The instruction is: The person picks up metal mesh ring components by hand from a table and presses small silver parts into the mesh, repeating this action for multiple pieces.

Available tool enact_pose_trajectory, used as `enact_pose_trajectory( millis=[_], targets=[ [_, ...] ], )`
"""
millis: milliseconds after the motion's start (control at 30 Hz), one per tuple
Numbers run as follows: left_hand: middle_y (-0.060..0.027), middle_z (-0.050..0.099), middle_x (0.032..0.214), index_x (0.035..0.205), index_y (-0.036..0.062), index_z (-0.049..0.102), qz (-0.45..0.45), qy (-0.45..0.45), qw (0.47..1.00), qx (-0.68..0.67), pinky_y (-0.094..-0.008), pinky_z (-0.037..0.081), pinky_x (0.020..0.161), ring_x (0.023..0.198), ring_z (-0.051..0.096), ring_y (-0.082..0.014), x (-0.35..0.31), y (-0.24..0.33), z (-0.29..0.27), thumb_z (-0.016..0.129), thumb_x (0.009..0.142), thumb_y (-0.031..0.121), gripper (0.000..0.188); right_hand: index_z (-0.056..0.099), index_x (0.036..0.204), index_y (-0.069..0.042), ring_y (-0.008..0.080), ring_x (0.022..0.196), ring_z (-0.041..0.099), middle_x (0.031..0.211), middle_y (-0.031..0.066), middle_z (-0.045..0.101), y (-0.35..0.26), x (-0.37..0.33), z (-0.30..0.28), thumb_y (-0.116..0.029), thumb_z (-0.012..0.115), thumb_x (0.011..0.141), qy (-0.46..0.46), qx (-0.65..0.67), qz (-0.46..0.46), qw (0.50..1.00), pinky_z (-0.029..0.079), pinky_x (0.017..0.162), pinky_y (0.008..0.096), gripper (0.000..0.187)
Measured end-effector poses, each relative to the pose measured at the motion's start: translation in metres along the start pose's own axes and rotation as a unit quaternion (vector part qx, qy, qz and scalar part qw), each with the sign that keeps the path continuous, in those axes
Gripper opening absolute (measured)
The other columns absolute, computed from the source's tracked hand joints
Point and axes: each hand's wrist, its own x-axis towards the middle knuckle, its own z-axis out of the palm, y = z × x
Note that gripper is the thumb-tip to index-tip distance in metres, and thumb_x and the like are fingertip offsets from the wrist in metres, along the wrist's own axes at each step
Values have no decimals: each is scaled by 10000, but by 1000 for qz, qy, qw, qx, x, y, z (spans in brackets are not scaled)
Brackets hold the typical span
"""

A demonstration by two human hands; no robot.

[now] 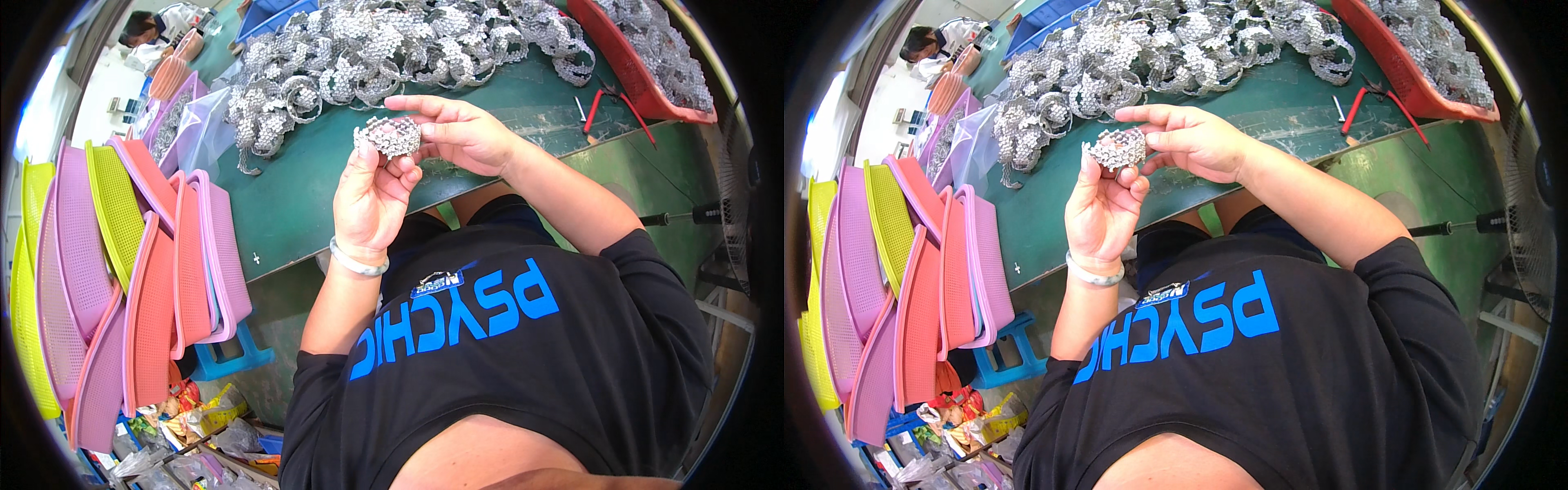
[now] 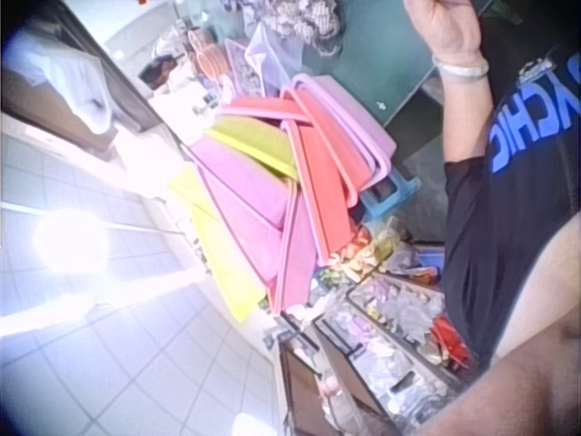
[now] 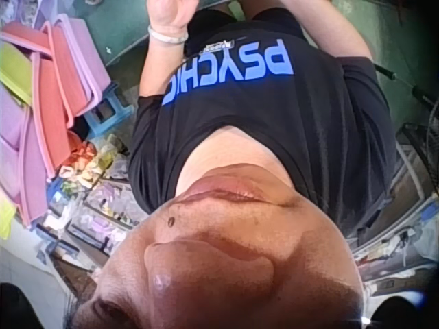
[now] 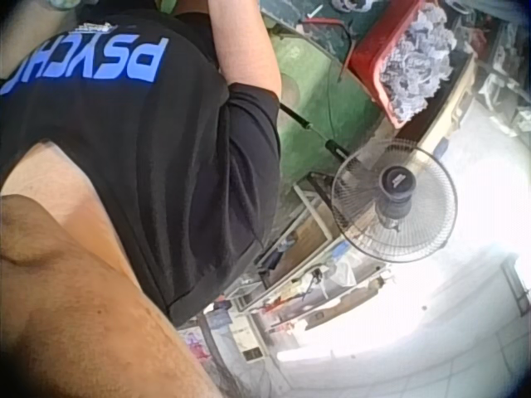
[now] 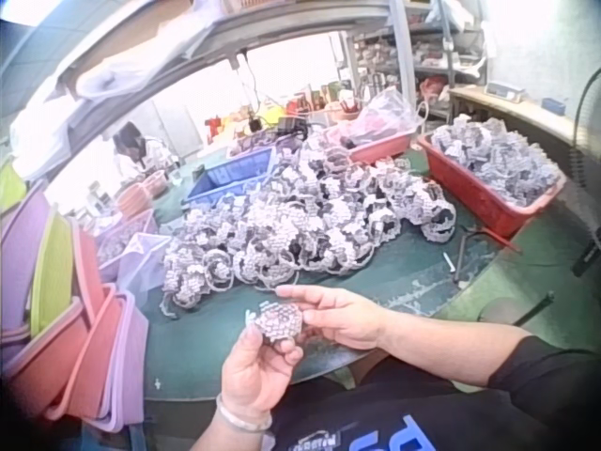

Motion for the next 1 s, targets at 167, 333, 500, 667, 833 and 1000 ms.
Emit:
enact_pose_trajectory(
  millis=[167, 333, 500, 667, 833, 1000],
  targets=[
    [-85, 593, 1000, 1092, 35, 506, 1, 0, 1000, 8, -303, 497, 689, 768, 584, -140, 1, 0, 1, 442, 918, 232, 270, 349, 1319, -68, 158, 1061, 513, 1190, 84, 523, -1, 0, 0, -121, 464, 887, -2, 2, -5, 1000, 396, 904, 344, 450],
    [-89, 587, 1014, 1096, 33, 506, 3, 4, 1000, 11, -302, 498, 691, 765, 583, -138, 0, -1, 2, 444, 918, 233, 275, 354, 1317, -69, 154, 1056, 514, 1194, 84, 520, -2, -1, 0, -121, 469, 884, -1, 0, -9, 1000, 394, 903, 339, 451],
    [-86, 592, 1002, 1095, 32, 508, 1, 5, 1000, 10, -302, 498, 693, 762, 583, -139, 1, -1, 2, 447, 916, 234, 276, 364, 1306, -65, 152, 1053, 515, 1189, 85, 522, -3, -2, 1, -120, 476, 880, 6, -4, -9, 1000, 395, 902, 336, 444],
    [-84, 599, 976, 1082, 31, 515, 2, 7, 1000, 5, -300, 495, 685, 759, 584, -144, 2, -1, 2, 438, 920, 248, 282, 381, 1288, -60, 153, 1045, 519, 1175, 84, 528, -1, -1, -1, -122, 484, 877, 11, -1, -10, 1000, 399, 899, 334, 428],
    [-81, 603, 935, 1050, 28, 530, 0, 23, 1000, 12, -300, 487, 678, 763, 578, -152, 2, -1, 5, 407, 931, 290, 314, 401, 1269, -50, 148, 1017, 528, 1156, 83, 537, -1, -1, -1, -115, 507, 867, 16, 0, -21, 1000, 417, 873, 320, 421],
    [-78, 603, 915, 1038, 30, 537, -9, 37, 999, 13, -298, 484, 680, 760, 573, -155, 2, -1, 5, 392, 932, 330, 350, 443, 1221, -36, 129, 884, 540, 1049, 77, 555, -1, -1, 0, -75, 526, 850, 49, -2, -36, 998, 451, 776, 280, 382]
  ],
)
